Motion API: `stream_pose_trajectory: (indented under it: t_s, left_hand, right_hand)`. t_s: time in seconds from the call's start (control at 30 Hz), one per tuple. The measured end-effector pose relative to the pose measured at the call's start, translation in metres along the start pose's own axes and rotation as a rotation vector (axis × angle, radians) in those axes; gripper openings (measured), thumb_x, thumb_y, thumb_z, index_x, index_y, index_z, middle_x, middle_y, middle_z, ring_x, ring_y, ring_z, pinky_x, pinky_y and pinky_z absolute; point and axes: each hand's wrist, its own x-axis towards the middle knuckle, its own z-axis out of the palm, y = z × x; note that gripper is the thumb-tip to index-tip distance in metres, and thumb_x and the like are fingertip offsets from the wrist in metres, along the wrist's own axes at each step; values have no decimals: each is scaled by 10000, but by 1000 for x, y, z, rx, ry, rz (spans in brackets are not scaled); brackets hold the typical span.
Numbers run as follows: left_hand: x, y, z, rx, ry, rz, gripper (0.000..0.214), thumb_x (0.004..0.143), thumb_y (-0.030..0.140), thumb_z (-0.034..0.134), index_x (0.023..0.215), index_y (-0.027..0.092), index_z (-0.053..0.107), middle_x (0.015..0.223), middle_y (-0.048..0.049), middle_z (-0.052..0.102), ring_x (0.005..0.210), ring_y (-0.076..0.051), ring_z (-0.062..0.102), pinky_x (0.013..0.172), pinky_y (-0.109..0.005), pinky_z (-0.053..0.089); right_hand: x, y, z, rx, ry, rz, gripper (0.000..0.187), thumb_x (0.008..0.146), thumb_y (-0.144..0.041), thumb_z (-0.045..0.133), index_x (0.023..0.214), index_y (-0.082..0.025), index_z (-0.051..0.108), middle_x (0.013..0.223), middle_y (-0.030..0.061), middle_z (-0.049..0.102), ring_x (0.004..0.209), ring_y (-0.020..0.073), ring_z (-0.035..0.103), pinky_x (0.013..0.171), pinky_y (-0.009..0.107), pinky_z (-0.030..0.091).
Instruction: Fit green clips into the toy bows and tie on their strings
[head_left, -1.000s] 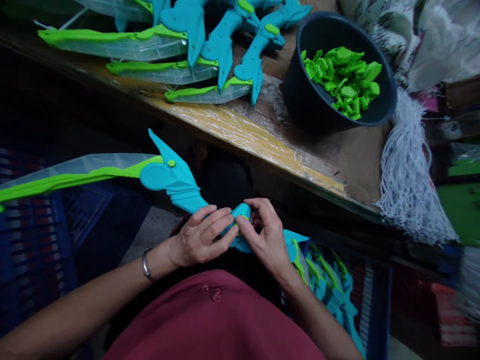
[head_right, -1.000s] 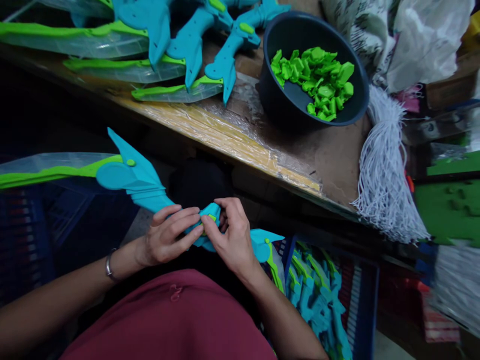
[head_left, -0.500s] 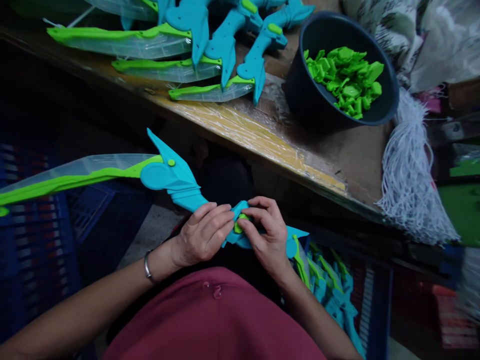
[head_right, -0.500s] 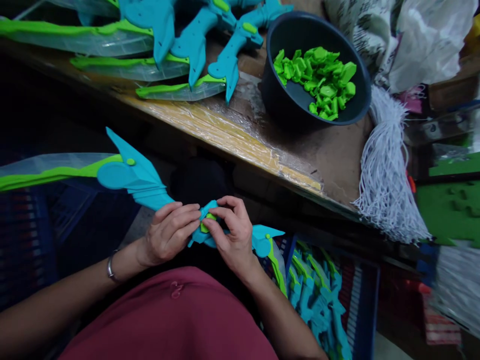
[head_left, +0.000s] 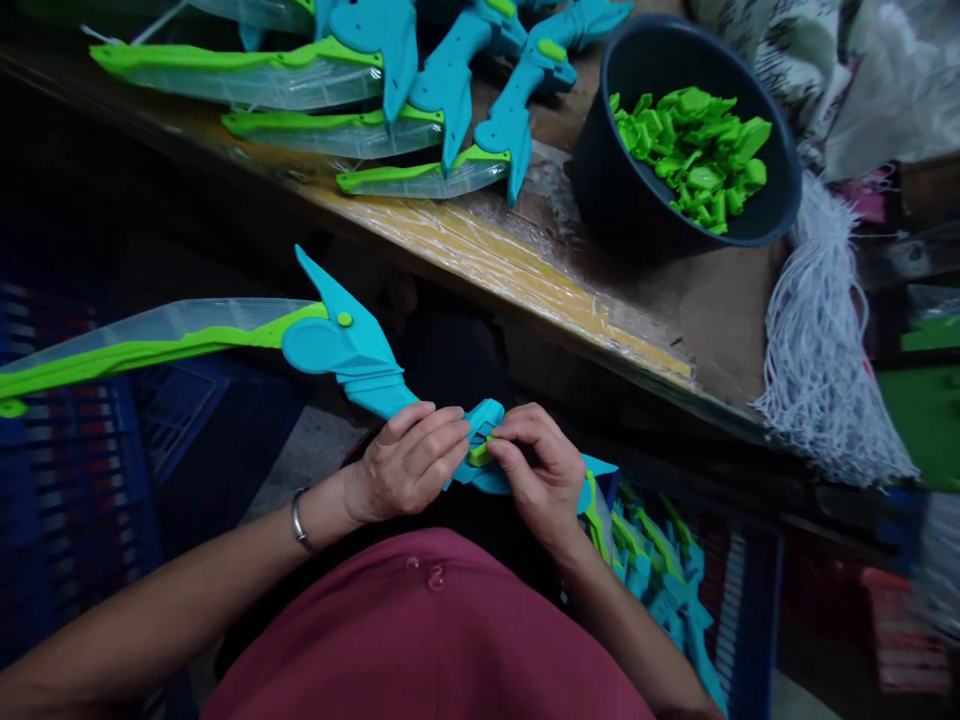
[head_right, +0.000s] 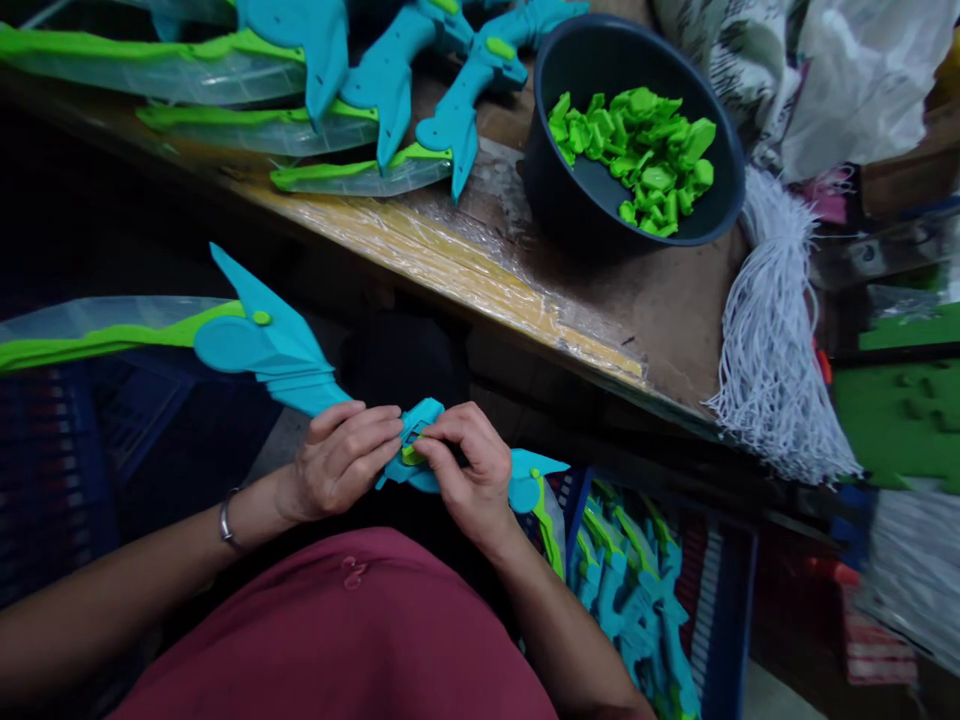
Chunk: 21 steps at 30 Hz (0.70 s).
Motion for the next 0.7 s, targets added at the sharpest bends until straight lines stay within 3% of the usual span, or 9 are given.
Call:
stream_pose_trajectory:
  t_s: [0.13,0.27,0.37,0.53,0.7]
  left_hand:
    - [-4,-3,3,-27,18,-29,139,959,47,523,1032,103,628,994,-130,777,1028,-249,745,967,-419,517]
    - [-10,-4,7,-39,18,-75,164,949,45,531,1052,140,616,1015,-112,773,1057,-232,737,982,-417,517]
    - [-12,-2,8,-35,23,-89,176,954,58,523,1048,171,618,1016,-86,773,1059,-216,735,979,-405,515]
    - [-8,-1,6,9,29,-61,151,952,93,571,1058,181,632,986,-73,764,1017,-210,739,957,-389,497]
    - [-3,-2,5,49,38,18,200,920,106,639,1070,233,673,982,-56,749,992,-215,738,920,-392,498]
  right_hand:
    - [9,-8,0,-36,-33,140,124,926,-159,683,815,-215,679,803,-18,627,762,133,596,710,287,473]
    - [13,-15,1,-104,-73,173,147,941,-207,658,794,-212,662,782,-11,608,755,142,584,716,297,471]
    - [11,-12,2,-157,-88,242,84,931,-278,674,882,-216,644,844,1,605,757,147,565,689,292,469]
    - [12,-1,-2,-169,-85,332,479,846,-404,765,1237,-211,567,1067,59,594,877,179,570,682,294,486]
    - [22,7,-14,-41,-246,397,508,813,-487,786,1206,-206,630,952,26,583,758,142,525,646,285,459]
